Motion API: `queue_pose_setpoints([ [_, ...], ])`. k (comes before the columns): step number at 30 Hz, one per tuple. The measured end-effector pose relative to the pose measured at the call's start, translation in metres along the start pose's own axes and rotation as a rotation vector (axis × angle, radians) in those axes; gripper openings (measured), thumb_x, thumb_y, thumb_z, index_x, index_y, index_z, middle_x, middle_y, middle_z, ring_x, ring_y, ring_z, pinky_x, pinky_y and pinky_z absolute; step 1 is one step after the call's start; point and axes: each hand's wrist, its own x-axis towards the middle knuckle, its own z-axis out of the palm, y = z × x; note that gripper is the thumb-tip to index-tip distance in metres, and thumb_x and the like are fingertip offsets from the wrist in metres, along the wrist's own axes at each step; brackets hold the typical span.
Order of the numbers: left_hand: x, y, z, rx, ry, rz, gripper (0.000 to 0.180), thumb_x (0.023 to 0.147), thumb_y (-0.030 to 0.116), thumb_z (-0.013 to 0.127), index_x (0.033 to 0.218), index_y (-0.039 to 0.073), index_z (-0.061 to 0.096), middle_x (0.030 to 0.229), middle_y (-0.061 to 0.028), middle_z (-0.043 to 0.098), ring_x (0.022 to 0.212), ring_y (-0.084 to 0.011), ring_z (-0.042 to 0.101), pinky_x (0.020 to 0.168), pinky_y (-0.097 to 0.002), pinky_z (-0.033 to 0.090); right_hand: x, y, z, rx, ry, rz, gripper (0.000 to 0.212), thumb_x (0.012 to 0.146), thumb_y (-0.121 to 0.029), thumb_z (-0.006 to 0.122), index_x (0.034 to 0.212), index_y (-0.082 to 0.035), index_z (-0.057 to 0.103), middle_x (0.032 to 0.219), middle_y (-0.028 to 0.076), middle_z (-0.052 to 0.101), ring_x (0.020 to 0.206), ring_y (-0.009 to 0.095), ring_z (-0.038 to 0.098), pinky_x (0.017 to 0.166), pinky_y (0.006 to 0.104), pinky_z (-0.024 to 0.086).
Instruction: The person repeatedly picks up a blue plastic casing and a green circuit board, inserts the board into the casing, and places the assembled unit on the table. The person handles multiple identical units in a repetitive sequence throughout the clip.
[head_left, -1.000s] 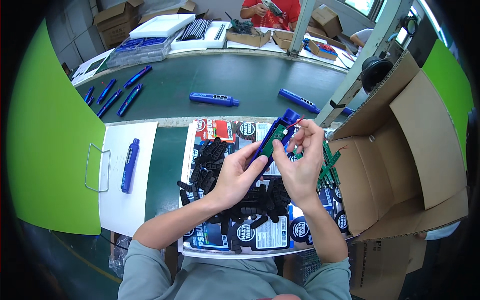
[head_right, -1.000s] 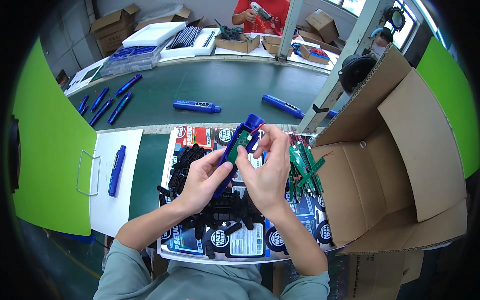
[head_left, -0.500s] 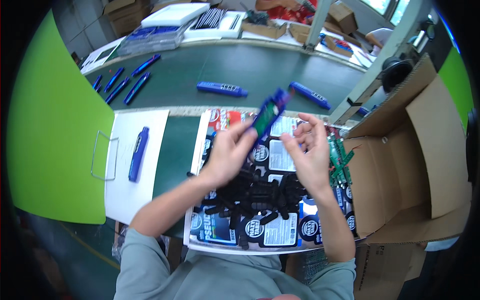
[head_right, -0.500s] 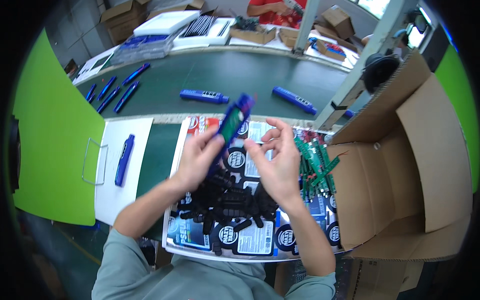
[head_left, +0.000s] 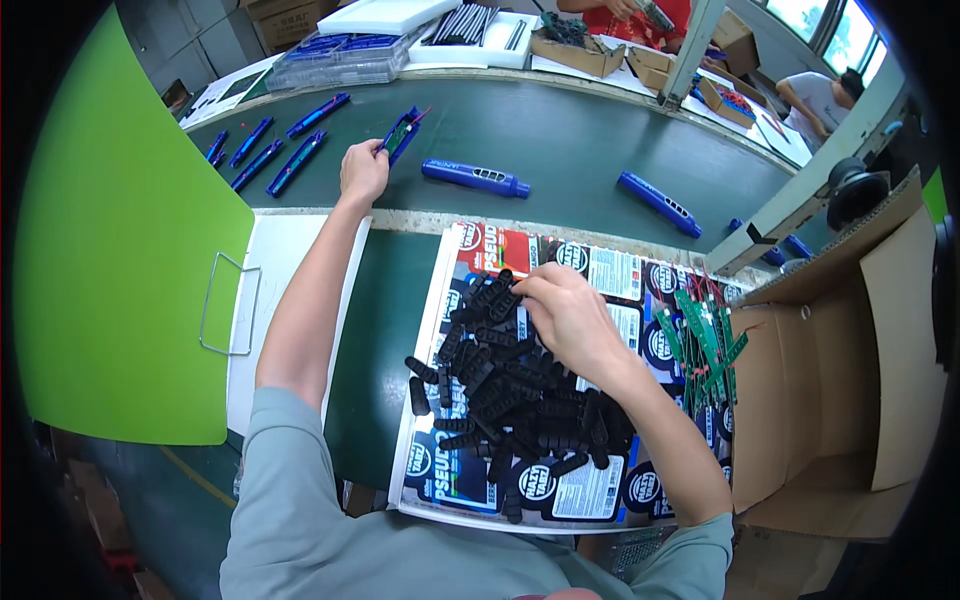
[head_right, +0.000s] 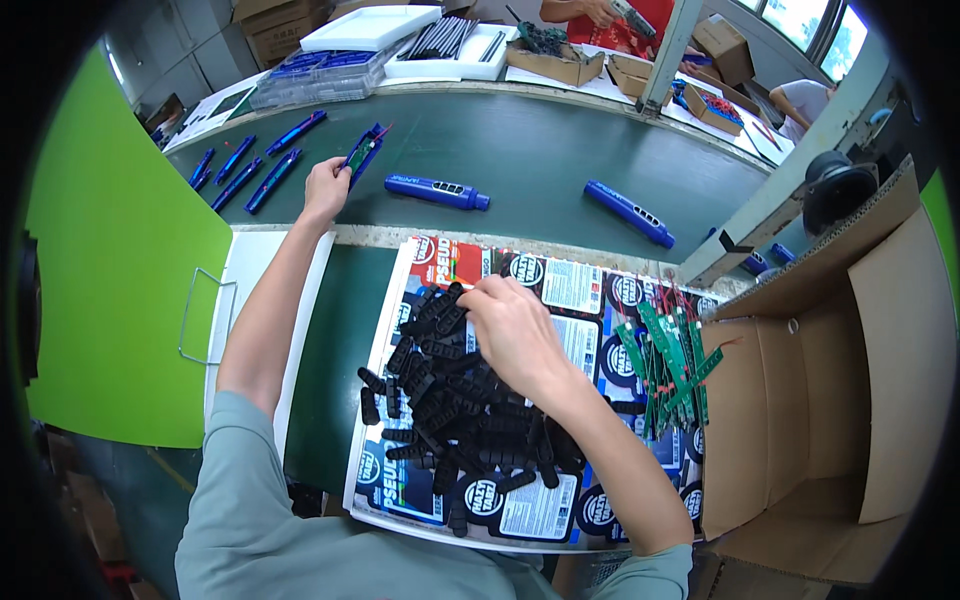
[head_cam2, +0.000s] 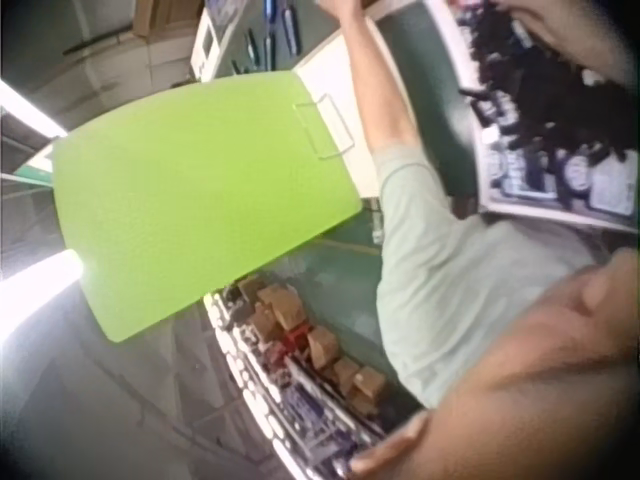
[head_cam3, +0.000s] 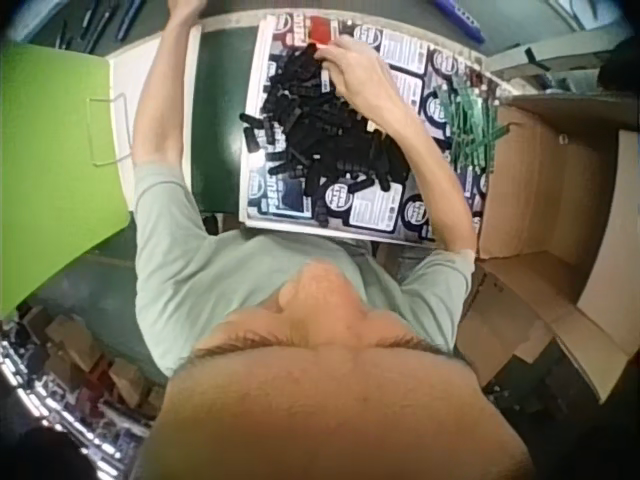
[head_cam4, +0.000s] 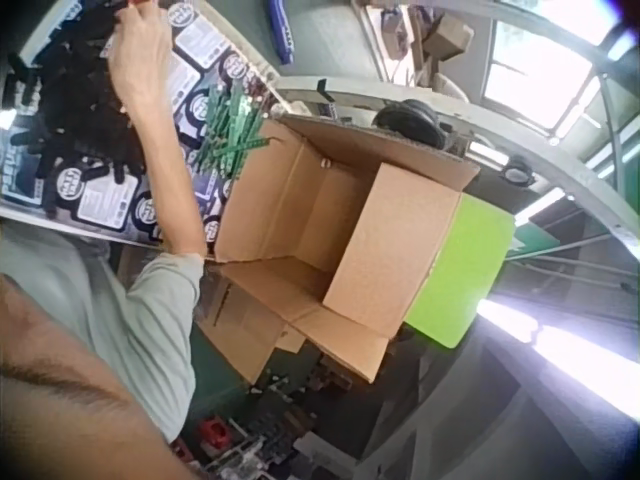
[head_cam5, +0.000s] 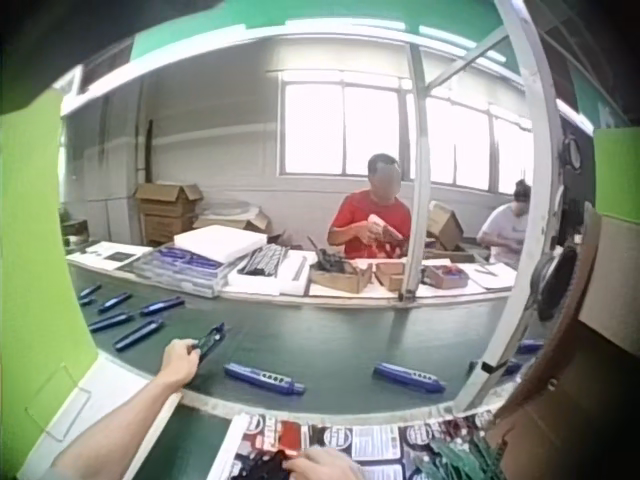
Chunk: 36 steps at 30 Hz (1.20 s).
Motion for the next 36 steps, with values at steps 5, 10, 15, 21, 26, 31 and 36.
queue_pose_setpoints([
  [5,0.026,-0.021,0.015,0.138,0.007,-0.055,0.03,0.094,0.022,0.063,0.119,0.01,0.073,0.125,-0.0184,0.068,0.117,-0.0369,0.064,0.101,-0.0458,0.05,0.015,-0.001,0.012,-0.09,-0.099,-0.156,0.014,0.082,-0.003,0.067,0.095,-0.003,0.072,0.097,0.009,0.063,0.098,0.028,0.059,0.086,0.0402,0.049],
  [10,0.025,-0.022,0.019,0.239,-0.056,-0.155,0.041,0.093,0.023,0.065,0.133,0.012,0.062,0.131,-0.0163,0.065,0.124,-0.0353,0.06,0.104,-0.0464,0.049,0.009,0.0,0.008,-0.148,-0.125,-0.175,0.015,0.078,-0.003,0.07,0.093,-0.003,0.071,0.096,0.008,0.062,0.096,0.027,0.059,0.086,0.0396,0.048],
  [15,0.004,-0.001,0.007,0.598,0.172,0.471,0.045,0.085,0.011,0.063,0.13,0.008,0.064,0.126,-0.014,0.061,0.12,-0.0325,0.055,0.099,-0.0454,0.044,-0.001,-0.006,-0.01,-0.039,0.033,-0.094,0.021,0.082,-0.002,0.071,0.103,-0.001,0.068,0.092,0.011,0.063,0.091,0.029,0.061,0.083,0.0407,0.047],
  [21,-0.033,0.042,0.018,0.324,-0.327,0.84,0.041,0.087,0.009,0.068,0.128,0.007,0.064,0.123,-0.0139,0.062,0.117,-0.0329,0.056,0.1,-0.0443,0.045,-0.021,-0.008,-0.041,0.173,0.187,0.159,0.03,0.089,0.001,0.064,0.12,0.0,0.064,0.094,0.013,0.066,0.083,0.025,0.066,0.074,0.0356,0.052],
  [26,-0.044,0.06,0.014,0.381,-0.366,0.775,0.034,0.091,0.015,0.069,0.123,0.005,0.064,0.11,-0.0145,0.062,0.112,-0.0341,0.058,0.098,-0.044,0.047,-0.045,-0.005,-0.064,0.229,0.246,0.314,0.028,0.088,-0.001,0.067,0.115,0.0,0.064,0.1,0.012,0.068,0.079,0.02,0.069,0.068,0.0319,0.052],
  [31,-0.096,0.122,0.015,-0.018,-0.341,0.791,0.035,0.097,0.017,0.064,0.128,0.001,0.061,0.108,-0.0199,0.063,0.105,-0.0374,0.06,0.093,-0.0451,0.048,-0.065,0.012,-0.066,0.433,0.466,0.475,0.019,0.089,-0.003,0.071,0.107,0.0,0.065,0.093,0.006,0.07,0.079,0.009,0.064,0.066,0.0249,0.05],
  [36,-0.188,0.17,0.004,-0.966,-0.924,0.062,0.039,0.111,0.026,0.042,0.138,-0.001,0.051,0.111,-0.0107,0.067,0.093,-0.0148,0.066,0.083,-0.0307,0.055,-0.061,-0.007,-0.082,0.626,0.557,0.432,0.014,0.091,0.001,0.069,0.104,0.005,0.063,0.092,0.007,0.069,0.079,0.01,0.065,0.072,0.0256,0.053],
])
